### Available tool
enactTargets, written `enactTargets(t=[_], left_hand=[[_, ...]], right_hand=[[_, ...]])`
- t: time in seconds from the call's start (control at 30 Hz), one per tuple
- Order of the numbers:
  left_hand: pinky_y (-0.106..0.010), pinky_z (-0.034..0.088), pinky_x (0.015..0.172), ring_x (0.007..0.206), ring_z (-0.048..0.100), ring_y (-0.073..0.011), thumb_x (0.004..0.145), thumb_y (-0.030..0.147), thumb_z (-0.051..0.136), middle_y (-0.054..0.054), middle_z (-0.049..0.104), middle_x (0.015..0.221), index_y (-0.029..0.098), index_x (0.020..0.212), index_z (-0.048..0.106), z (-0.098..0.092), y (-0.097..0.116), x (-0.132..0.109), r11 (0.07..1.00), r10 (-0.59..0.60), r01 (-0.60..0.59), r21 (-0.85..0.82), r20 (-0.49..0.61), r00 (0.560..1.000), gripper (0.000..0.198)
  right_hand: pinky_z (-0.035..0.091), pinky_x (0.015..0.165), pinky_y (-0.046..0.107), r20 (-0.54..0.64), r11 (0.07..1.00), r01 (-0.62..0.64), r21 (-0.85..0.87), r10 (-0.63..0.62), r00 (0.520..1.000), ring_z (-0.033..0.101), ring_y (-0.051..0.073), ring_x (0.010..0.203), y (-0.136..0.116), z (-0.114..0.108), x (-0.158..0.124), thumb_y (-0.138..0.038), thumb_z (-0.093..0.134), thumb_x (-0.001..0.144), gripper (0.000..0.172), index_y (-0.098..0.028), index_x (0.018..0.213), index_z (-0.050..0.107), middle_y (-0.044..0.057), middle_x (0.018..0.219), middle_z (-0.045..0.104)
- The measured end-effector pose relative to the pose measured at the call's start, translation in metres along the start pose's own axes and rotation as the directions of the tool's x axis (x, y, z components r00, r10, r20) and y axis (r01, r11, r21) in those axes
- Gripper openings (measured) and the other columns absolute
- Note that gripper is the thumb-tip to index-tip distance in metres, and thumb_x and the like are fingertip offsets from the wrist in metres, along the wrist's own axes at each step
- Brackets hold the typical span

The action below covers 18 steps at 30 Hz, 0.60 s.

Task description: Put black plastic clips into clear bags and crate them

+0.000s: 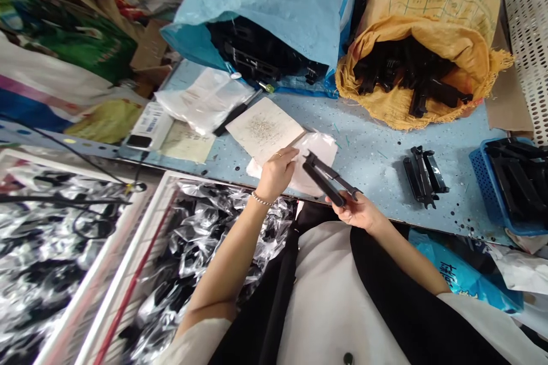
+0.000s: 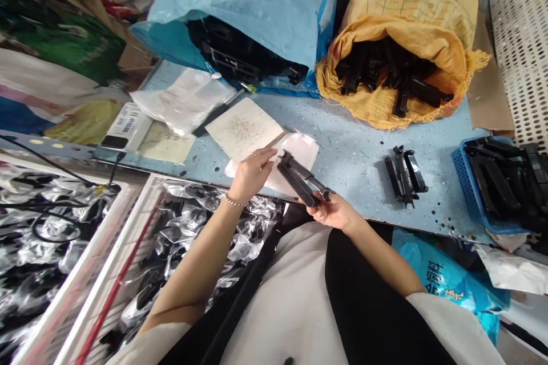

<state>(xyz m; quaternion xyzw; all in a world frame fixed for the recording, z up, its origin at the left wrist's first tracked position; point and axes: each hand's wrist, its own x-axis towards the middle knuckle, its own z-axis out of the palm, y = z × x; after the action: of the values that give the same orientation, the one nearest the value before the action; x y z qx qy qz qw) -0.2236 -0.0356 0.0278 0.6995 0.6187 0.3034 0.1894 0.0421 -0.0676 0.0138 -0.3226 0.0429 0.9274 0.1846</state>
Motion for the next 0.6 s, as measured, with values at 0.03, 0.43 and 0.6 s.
enactTargets(t=[0.03,0.43,0.6], left_hand=[[-0.044,0.049,0.113,0.127,0.062,-0.0256,0.093,0.017,0.045,-0.014,0.068,0.132,0.014,0.124,0.069,-0.002,0.004,-0.001,1.000,0.017,-0.017,-0.019,0.003,1.000,0.040],[-0.043,0.052,0.113,0.138,0.053,-0.0247,0.096,0.006,0.041,-0.017,0.052,0.149,0.023,0.158,0.032,0.021,0.092,-0.049,0.879,0.424,-0.392,-0.272,0.070,0.903,0.066],[-0.043,0.058,0.105,0.121,0.066,-0.0243,0.094,0.007,0.047,-0.014,0.065,0.133,0.023,0.149,0.047,0.004,0.104,-0.061,0.877,0.471,-0.450,-0.168,0.111,0.875,0.058]], right_hand=[[0.044,0.041,0.013,0.019,1.000,-0.026,-0.003,0.026,0.999,0.059,0.008,0.058,0.001,0.001,0.003,-0.022,0.063,0.094,0.012,-0.011,0.097,0.065,0.007,0.083,0.070],[0.051,0.068,0.026,0.014,0.333,0.334,-0.882,-0.689,0.725,0.065,0.017,0.074,-0.011,0.030,-0.014,-0.036,0.070,0.085,0.017,-0.021,0.092,0.067,0.001,0.081,0.069],[0.052,0.075,0.030,0.151,0.034,0.233,-0.972,-0.668,0.728,0.067,0.020,0.080,0.007,0.042,-0.038,-0.036,0.057,0.094,0.019,-0.022,0.101,0.067,0.003,0.085,0.069]])
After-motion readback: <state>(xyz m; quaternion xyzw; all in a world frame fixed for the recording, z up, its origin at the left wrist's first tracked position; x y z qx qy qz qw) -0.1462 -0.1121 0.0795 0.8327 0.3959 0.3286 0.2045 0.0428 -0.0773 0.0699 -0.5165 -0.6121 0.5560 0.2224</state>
